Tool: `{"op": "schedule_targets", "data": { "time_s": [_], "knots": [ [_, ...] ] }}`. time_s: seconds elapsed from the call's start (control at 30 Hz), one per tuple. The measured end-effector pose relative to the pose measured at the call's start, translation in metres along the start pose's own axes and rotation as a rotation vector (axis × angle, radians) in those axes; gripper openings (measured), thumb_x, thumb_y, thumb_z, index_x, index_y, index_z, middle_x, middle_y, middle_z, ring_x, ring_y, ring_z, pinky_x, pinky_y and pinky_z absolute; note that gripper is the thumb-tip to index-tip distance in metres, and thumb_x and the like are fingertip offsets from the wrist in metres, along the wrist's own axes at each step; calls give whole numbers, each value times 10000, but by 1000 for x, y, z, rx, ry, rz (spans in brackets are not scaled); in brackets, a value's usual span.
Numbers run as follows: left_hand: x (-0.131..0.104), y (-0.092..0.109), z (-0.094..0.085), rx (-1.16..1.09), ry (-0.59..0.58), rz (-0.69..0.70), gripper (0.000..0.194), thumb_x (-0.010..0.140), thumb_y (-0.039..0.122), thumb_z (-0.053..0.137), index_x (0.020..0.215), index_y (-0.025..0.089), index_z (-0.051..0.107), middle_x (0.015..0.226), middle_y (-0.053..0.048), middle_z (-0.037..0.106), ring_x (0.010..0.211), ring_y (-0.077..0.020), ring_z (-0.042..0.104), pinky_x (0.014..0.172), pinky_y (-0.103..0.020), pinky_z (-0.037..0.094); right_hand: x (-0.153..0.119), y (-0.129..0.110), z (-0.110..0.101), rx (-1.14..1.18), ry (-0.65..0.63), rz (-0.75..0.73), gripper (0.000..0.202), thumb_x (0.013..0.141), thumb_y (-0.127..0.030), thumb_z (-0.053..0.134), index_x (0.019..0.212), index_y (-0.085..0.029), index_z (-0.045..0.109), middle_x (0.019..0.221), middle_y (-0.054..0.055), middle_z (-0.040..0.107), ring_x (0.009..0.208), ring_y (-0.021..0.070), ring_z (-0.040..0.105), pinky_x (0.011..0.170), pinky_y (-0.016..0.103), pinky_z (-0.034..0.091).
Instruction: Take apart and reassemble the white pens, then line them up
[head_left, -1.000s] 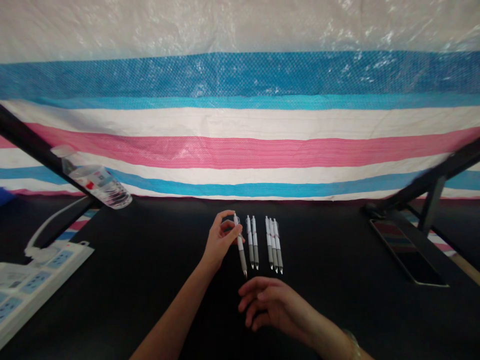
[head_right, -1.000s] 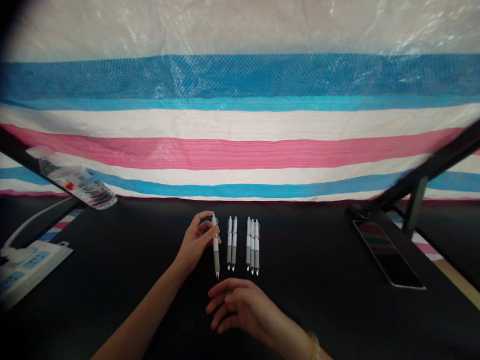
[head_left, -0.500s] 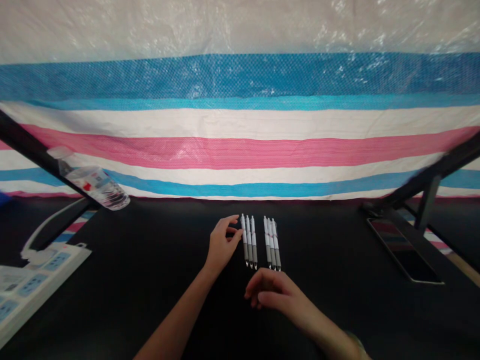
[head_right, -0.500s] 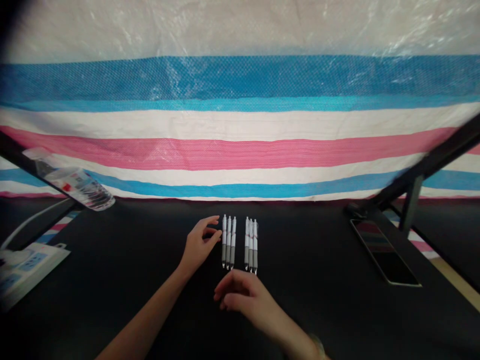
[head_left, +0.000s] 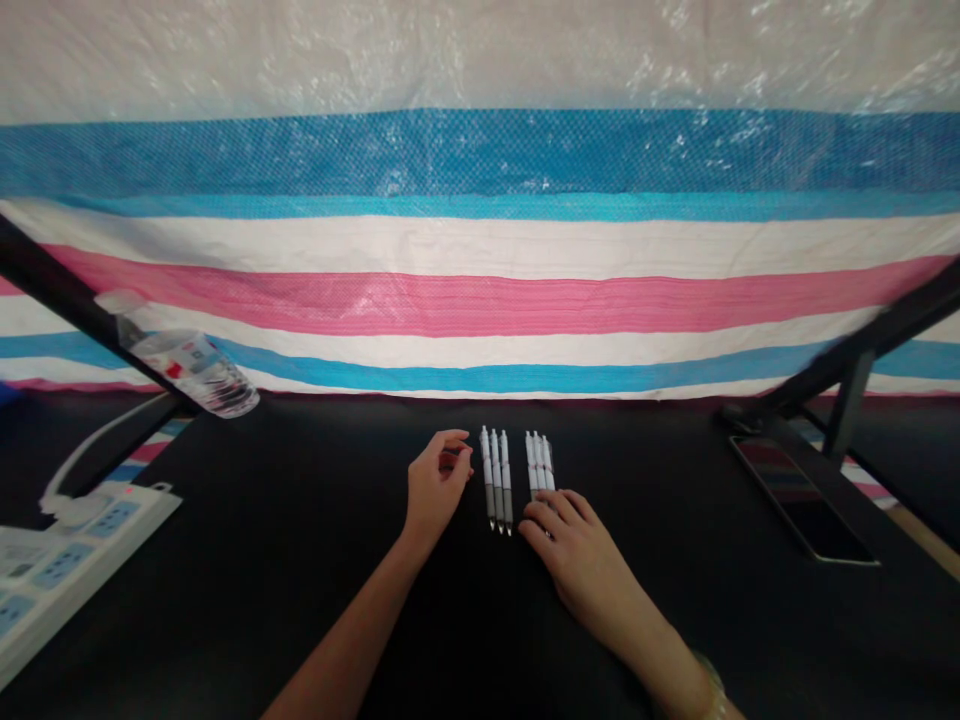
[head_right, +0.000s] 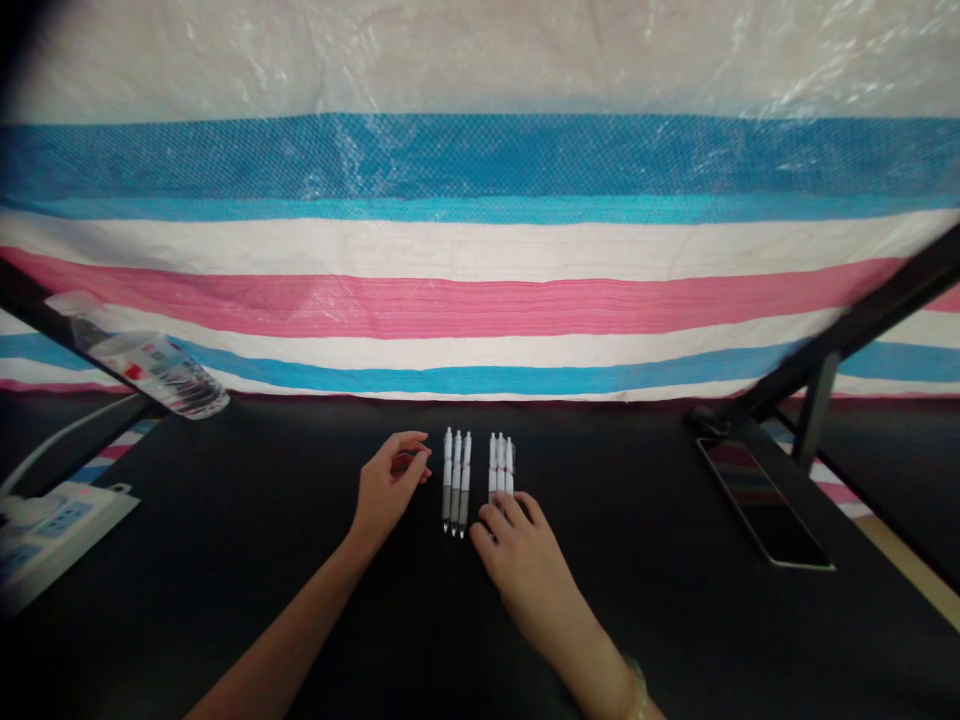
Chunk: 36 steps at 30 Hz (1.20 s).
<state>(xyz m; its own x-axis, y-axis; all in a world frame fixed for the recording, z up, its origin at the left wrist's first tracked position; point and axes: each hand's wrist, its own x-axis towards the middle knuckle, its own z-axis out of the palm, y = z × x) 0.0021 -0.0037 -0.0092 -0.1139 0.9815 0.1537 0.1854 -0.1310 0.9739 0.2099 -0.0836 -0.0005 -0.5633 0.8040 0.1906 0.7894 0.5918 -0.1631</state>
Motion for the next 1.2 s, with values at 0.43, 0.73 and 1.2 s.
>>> {"op": "schedule_targets", "data": {
  "time_s": [0.43, 0.73, 1.2],
  "knots": [
    [5, -4, -3, -187, 95, -150, 227, 754, 271, 718, 945, 155, 683, 802, -17, 695, 593, -136, 657, 537, -239, 519, 4, -8, -10, -47, 165, -180, 114, 920, -77, 624, 872, -175, 654, 934, 55, 659, 962, 253, 580, 956, 444, 458],
    [5, 5, -7, -344, -68, -314, 344, 760, 309, 716, 1047, 139, 635, 719, 5, 673, 551, -113, 619, 513, -210, 489, -9, -12, -14, 580, 819, 357, 98, 920, -170, 671, 958, -206, 587, 760, -14, 585, 644, 126, 577, 591, 243, 482],
    [4, 12, -20, -531, -606, -326, 320, 707, 390, 871, 779, 127, 704, 554, 31, 593, 433, -66, 534, 425, -166, 379, 2, -38, 13, 1919, 66, 611, 370, 858, -431, 760, 1017, -179, 540, 769, 25, 701, 637, 177, 712, 506, 221, 517]
  ]
}}
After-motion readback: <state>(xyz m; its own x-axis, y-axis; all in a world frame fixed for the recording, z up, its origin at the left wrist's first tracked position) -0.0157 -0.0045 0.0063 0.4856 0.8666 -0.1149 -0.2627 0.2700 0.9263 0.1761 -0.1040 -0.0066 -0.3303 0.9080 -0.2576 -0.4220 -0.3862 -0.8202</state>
